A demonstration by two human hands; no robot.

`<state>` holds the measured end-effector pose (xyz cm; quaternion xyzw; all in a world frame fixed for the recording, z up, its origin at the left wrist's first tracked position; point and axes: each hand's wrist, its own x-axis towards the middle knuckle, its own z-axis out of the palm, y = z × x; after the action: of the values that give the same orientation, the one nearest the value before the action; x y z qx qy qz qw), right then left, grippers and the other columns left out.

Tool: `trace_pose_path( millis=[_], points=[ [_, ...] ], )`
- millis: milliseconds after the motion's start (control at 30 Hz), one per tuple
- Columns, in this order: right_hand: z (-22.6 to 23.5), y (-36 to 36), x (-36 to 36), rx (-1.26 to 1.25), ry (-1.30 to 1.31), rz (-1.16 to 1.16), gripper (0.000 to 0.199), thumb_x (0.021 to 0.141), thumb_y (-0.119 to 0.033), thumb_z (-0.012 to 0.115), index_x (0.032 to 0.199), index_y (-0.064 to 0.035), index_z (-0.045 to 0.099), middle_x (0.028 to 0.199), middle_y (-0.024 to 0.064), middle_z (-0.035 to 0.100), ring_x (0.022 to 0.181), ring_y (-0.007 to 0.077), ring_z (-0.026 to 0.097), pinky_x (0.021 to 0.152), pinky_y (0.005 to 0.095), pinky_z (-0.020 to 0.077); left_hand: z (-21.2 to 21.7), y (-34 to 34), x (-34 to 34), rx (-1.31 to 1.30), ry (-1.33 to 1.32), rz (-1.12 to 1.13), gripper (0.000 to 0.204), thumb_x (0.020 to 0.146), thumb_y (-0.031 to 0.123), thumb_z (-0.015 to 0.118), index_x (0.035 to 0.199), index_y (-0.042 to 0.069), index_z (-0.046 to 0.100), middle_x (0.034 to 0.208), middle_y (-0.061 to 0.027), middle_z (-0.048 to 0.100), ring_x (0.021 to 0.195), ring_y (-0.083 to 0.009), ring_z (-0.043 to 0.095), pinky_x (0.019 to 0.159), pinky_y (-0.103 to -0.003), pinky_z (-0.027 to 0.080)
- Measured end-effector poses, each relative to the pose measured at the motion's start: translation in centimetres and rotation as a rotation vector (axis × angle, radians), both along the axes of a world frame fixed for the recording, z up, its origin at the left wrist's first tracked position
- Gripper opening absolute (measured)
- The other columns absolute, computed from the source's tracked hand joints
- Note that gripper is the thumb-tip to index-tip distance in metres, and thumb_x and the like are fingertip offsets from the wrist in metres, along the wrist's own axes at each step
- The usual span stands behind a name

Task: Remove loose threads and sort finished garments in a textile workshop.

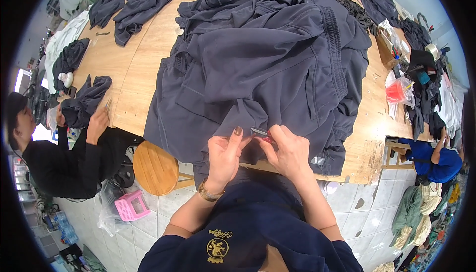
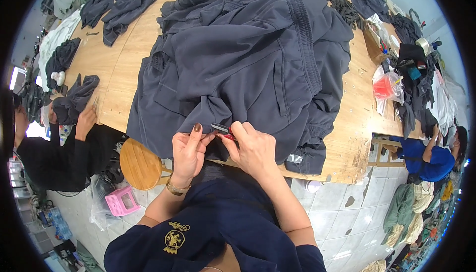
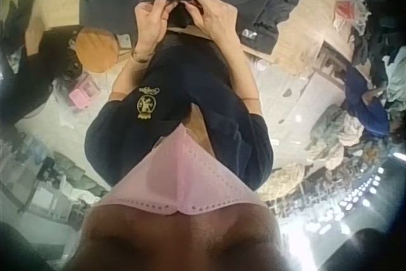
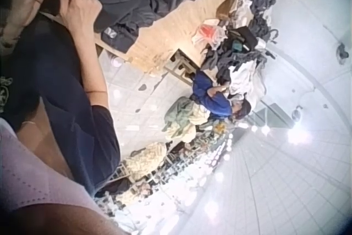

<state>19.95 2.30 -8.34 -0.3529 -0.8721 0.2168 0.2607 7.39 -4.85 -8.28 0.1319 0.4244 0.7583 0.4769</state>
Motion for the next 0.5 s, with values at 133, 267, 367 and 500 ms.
trace_pose_path(
  millis=[133,267,367,500],
  points=[
    [0.3,0.1,-0.1,0.005,0.001,0.013,0.025,0.075,-0.021,0.07,0.074,-0.0063,0.049,0.063,0.0064,0.052,0.051,0.0242,0.054,0.045,0.033,0.0399,-2.6,-1.0,-1.0,0.06,0.149,-0.107,0.026,0.096,0.012,0.047,0.107,-0.009,0.058,0.106,-0.0145,0.063,0.097,-0.0201,0.061,0.093,-0.037,0.048],
    [0.0,0.1,-0.1,0.001,-0.013,0.008,0.026,0.075,-0.021,0.07,0.073,-0.0065,0.048,0.063,0.0065,0.052,0.051,0.0244,0.054,0.045,0.033,0.0397,-2.5,-1.0,-1.1,0.037,0.201,-0.111,0.026,0.096,0.012,0.047,0.107,-0.009,0.058,0.105,-0.0144,0.063,0.097,-0.0196,0.061,0.093,-0.037,0.048],
    [-0.4,0.1,0.0,0.014,-0.008,0.011,0.026,0.075,-0.021,0.07,0.072,-0.0067,0.048,0.063,0.0061,0.052,0.05,0.0243,0.054,0.045,0.0327,0.0397,-1.0,-0.3,-0.4,0.027,0.101,-0.051,0.024,0.095,0.013,0.049,0.097,-0.008,0.06,0.095,-0.0106,0.063,0.087,-0.0152,0.06,0.088,-0.033,0.049],
    [-0.6,0.2,0.0,0.038,0.011,0.032,0.026,0.079,-0.026,0.066,0.074,-0.0086,0.048,0.062,0.0045,0.051,0.047,0.0233,0.055,0.043,0.0327,0.0416,-1.5,-0.5,-0.8,0.092,0.027,-0.078,0.022,0.095,0.012,0.05,0.091,-0.007,0.061,0.094,-0.0105,0.063,0.089,-0.0162,0.061,0.088,-0.034,0.049]
  ],
)
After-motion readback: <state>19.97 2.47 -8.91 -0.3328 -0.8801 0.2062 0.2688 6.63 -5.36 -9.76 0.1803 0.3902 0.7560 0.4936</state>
